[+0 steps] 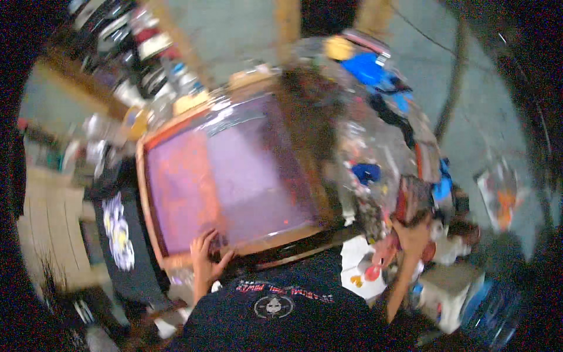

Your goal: The person performs screen printing on black shirts. They apply a clear film to the glass surface, smoothing it by hand and with a small scraper. They lower the screen frame, apply ink, and use a squeegee to transfer the design onto the shirts, which are then stacked.

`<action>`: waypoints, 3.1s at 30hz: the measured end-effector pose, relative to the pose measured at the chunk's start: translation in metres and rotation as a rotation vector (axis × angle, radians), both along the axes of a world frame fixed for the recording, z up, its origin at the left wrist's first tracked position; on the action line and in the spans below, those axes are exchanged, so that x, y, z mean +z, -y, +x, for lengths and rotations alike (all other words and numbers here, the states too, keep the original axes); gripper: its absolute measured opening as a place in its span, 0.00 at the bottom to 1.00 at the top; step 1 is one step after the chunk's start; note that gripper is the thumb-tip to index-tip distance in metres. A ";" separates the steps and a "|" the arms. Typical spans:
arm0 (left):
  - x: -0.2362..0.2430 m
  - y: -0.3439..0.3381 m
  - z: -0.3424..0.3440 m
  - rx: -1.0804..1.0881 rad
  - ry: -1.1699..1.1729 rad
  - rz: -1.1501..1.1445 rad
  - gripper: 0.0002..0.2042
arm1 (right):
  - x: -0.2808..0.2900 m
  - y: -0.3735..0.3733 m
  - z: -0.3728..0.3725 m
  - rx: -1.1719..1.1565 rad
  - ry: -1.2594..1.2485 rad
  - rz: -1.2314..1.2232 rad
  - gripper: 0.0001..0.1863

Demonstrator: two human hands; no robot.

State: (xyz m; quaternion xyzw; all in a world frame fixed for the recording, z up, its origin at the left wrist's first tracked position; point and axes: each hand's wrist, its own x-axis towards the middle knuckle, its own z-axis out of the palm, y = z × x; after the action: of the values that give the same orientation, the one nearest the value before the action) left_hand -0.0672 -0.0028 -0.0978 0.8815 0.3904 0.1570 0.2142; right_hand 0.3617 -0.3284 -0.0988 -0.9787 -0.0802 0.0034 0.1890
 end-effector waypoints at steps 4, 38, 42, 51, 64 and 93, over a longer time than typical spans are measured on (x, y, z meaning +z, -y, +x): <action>-0.002 0.018 -0.027 0.107 -0.008 0.047 0.37 | 0.005 0.015 -0.012 0.030 0.064 0.124 0.61; 0.009 0.021 -0.043 0.101 0.222 0.258 0.36 | 0.124 -0.451 -0.017 1.398 0.421 0.268 0.33; 0.005 0.025 -0.044 0.174 0.206 0.169 0.41 | 0.116 -0.471 -0.020 1.544 0.492 0.359 0.32; -0.015 0.026 -0.047 0.119 0.179 0.158 0.44 | 0.066 -0.525 -0.034 1.635 0.464 0.230 0.35; -0.038 0.026 -0.044 0.076 0.220 0.171 0.39 | 0.030 -0.542 -0.029 1.627 0.307 0.199 0.35; -0.043 0.029 -0.046 0.103 0.183 0.170 0.38 | 0.022 -0.507 -0.053 1.674 0.597 0.213 0.22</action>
State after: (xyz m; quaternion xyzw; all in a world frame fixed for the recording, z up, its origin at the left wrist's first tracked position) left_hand -0.1129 -0.0316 -0.1411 0.8572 0.3994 0.2801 0.1651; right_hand 0.3090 0.1789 -0.0773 -0.5371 -0.8137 -0.1219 0.1857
